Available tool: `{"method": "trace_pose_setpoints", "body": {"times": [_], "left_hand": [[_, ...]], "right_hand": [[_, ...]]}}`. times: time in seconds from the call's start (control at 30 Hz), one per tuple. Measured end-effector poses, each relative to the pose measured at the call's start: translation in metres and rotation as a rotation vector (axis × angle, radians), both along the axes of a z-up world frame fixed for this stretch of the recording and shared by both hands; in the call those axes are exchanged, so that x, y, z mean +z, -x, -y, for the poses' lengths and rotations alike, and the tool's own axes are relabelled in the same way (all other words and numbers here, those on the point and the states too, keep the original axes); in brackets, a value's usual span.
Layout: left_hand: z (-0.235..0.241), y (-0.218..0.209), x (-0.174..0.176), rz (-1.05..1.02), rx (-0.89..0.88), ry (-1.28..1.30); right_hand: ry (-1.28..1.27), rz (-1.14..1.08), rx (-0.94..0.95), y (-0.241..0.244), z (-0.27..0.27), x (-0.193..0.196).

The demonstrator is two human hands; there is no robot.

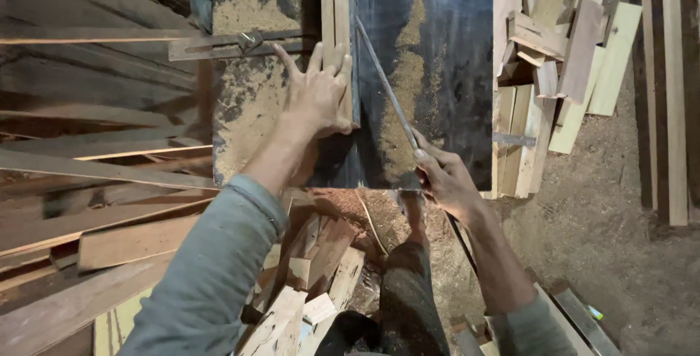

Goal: Feeding a wooden plank through a jointer to smooth its surface

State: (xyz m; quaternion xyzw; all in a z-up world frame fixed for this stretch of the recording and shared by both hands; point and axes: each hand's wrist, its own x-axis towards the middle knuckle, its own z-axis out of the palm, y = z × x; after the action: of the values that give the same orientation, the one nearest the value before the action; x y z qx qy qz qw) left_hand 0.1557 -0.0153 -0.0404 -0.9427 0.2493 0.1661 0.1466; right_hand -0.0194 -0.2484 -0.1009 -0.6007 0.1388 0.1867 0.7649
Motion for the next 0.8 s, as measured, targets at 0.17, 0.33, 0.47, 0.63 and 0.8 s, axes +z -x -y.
{"method": "trace_pose_setpoints", "body": {"times": [0.17,0.33,0.47,0.63,0.8], "left_hand": [[-0.02,0.015,-0.007,0.012,-0.057,0.099],[-0.018,0.016,-0.003,-0.006,-0.069,0.068],[-0.004,0.01,0.005,-0.009,-0.031,0.065],[-0.003,0.005,0.001,-0.025,-0.02,0.042],[0.0,-0.007,-0.004,-0.017,-0.017,-0.007]], "right_hand": [[-0.036,0.013,-0.027,-0.001,-0.002,-0.005],[-0.023,-0.005,-0.042,-0.004,-0.001,-0.003],[-0.018,-0.028,-0.056,-0.012,-0.005,0.026],[0.018,-0.016,-0.039,-0.018,0.002,0.006],[0.014,0.01,-0.005,-0.024,0.003,0.011]]}}
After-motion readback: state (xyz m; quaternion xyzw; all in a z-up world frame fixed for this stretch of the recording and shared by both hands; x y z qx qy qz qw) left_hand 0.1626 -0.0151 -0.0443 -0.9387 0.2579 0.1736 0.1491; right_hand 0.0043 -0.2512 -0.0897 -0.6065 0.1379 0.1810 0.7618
